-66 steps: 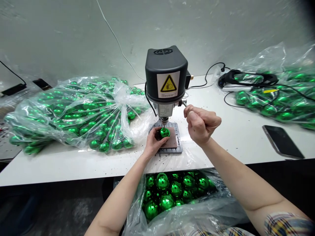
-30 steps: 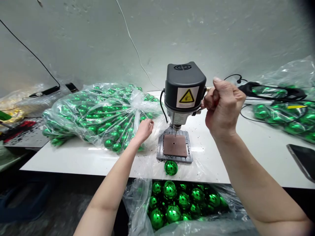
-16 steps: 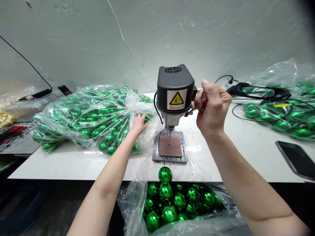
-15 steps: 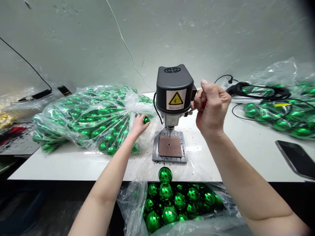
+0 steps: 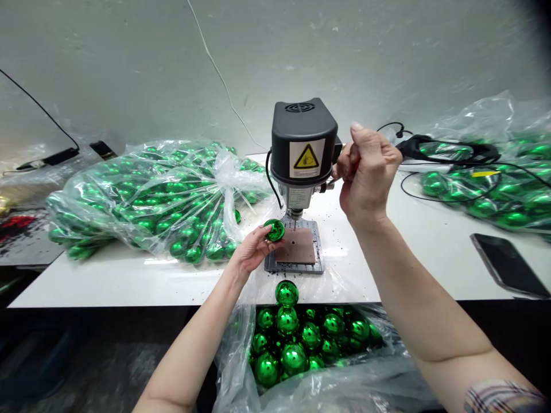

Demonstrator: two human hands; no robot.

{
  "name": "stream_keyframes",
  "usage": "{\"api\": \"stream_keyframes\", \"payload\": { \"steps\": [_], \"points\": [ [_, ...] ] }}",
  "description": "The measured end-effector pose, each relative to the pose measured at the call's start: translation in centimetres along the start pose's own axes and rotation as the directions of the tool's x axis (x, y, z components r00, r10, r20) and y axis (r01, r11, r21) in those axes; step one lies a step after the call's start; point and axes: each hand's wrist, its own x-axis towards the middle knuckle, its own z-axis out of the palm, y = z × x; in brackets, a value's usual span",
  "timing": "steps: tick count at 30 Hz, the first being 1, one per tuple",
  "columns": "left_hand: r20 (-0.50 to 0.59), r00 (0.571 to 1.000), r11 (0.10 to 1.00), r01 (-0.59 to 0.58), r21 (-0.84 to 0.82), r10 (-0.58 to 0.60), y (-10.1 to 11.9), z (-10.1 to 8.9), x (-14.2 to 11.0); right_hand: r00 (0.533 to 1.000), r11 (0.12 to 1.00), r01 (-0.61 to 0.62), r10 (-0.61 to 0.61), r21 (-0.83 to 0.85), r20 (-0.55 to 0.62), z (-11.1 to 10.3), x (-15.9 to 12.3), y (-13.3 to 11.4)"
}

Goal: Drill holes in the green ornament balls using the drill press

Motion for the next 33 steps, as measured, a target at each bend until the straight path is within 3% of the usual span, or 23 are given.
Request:
{"api": "stream_keyframes", "payload": {
  "steps": [7, 14, 20, 29, 33],
  "points": [
    [-0.009, 0.999, 0.999, -0.039, 0.004, 0.039, -1.1, -0.6, 0.1, 0.999, 0.999, -0.04, 0.04, -0.022, 0.015, 0.1, -0.1, -0.7],
    [0.083, 0.996, 0.998, -0.037, -0.06, 0.041, -1.0, -0.7, -0.3, 0.997, 0.997, -0.077, 0.077, 0.015, 0.007, 0.2, 0.8, -0.4],
    [0.099, 0.993, 0.998, -0.064, 0.008, 0.062, -1.6, -0.9, -0.6, 0.99, 0.99, -0.141, 0.141, -0.007, -0.013, 0.3, 0.9, -0.8],
    [0.078, 0.995, 0.997, -0.061, -0.039, 0.064, -2.3, -0.2, -1.2, 0.979, 0.986, -0.16, 0.166, -0.055, 0.119, -0.7, 2.7, 0.8],
    [0.073, 0.997, 0.999, -0.038, 0.005, 0.037, -2.4, -0.2, -1.3, 0.974, 0.979, -0.202, 0.204, -0.035, 0.098, -0.6, 3.1, 1.0]
  ]
}}
